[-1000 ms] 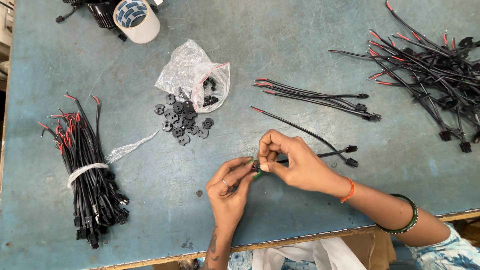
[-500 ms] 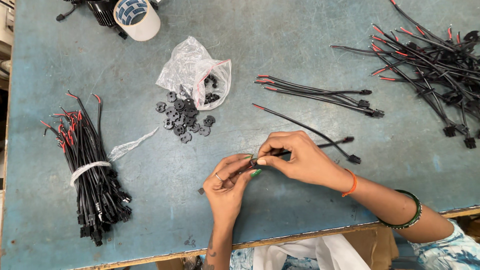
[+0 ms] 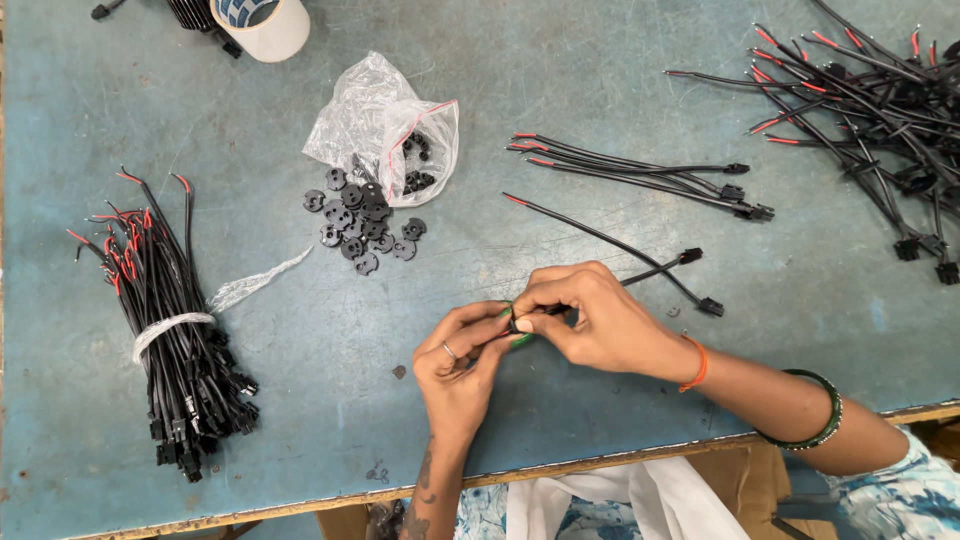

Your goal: The person repeatedly picks small black plastic components and wires from a table, aligns the parts, and presses them together by hand. They place the assembled units on the table and continue the same process with additional components.

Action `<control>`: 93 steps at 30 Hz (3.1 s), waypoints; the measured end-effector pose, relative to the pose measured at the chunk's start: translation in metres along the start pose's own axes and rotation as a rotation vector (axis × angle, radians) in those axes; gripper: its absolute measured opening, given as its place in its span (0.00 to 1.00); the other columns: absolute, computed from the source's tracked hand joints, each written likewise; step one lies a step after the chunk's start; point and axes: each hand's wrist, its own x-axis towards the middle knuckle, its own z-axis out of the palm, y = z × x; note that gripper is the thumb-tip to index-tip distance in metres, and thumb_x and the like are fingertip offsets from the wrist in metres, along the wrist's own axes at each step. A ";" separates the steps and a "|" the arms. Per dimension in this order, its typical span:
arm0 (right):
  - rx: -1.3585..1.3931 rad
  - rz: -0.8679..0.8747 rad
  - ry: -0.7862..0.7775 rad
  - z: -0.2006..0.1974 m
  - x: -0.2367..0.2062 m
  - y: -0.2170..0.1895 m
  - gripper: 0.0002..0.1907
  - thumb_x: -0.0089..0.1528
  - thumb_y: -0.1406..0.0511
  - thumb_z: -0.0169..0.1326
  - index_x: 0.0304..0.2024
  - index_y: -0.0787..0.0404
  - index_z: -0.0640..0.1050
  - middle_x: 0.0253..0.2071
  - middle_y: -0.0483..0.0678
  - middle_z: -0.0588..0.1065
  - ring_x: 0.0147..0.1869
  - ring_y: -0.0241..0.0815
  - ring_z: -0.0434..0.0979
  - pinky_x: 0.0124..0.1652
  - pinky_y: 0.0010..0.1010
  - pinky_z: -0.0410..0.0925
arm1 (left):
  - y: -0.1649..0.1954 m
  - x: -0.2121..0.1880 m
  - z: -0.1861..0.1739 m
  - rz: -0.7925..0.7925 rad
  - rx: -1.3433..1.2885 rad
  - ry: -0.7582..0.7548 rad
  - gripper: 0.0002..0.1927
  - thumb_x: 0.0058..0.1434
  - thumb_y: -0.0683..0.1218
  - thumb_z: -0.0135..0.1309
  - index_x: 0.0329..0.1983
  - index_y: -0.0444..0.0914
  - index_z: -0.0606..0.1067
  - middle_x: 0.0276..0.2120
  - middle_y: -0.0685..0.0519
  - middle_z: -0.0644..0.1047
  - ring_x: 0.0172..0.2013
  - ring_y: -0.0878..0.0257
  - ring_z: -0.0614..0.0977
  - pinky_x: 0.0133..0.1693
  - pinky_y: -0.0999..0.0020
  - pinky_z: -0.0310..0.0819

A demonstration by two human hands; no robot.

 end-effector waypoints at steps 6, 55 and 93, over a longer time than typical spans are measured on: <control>0.139 -0.007 -0.011 0.000 0.003 0.002 0.05 0.60 0.70 0.59 0.38 0.66 0.82 0.33 0.48 0.80 0.34 0.38 0.78 0.34 0.29 0.69 | 0.000 0.000 0.002 -0.029 -0.075 0.064 0.11 0.59 0.27 0.58 0.45 0.26 0.80 0.50 0.43 0.79 0.46 0.59 0.85 0.48 0.69 0.85; -0.647 -0.506 0.556 -0.041 -0.005 0.000 0.22 0.53 0.75 0.58 0.48 0.51 0.83 0.36 0.43 0.72 0.39 0.42 0.69 0.42 0.36 0.59 | 0.073 0.179 0.029 0.134 1.159 0.274 0.04 0.54 0.47 0.65 0.31 0.43 0.84 0.36 0.49 0.78 0.36 0.48 0.81 0.37 0.52 0.73; -0.524 -0.589 0.299 0.006 -0.001 0.014 0.11 0.54 0.68 0.66 0.39 0.57 0.82 0.37 0.41 0.73 0.39 0.40 0.71 0.47 0.36 0.61 | -0.040 0.000 -0.010 -0.336 -0.449 0.159 0.10 0.64 0.35 0.57 0.48 0.27 0.81 0.38 0.44 0.84 0.36 0.61 0.86 0.41 0.70 0.81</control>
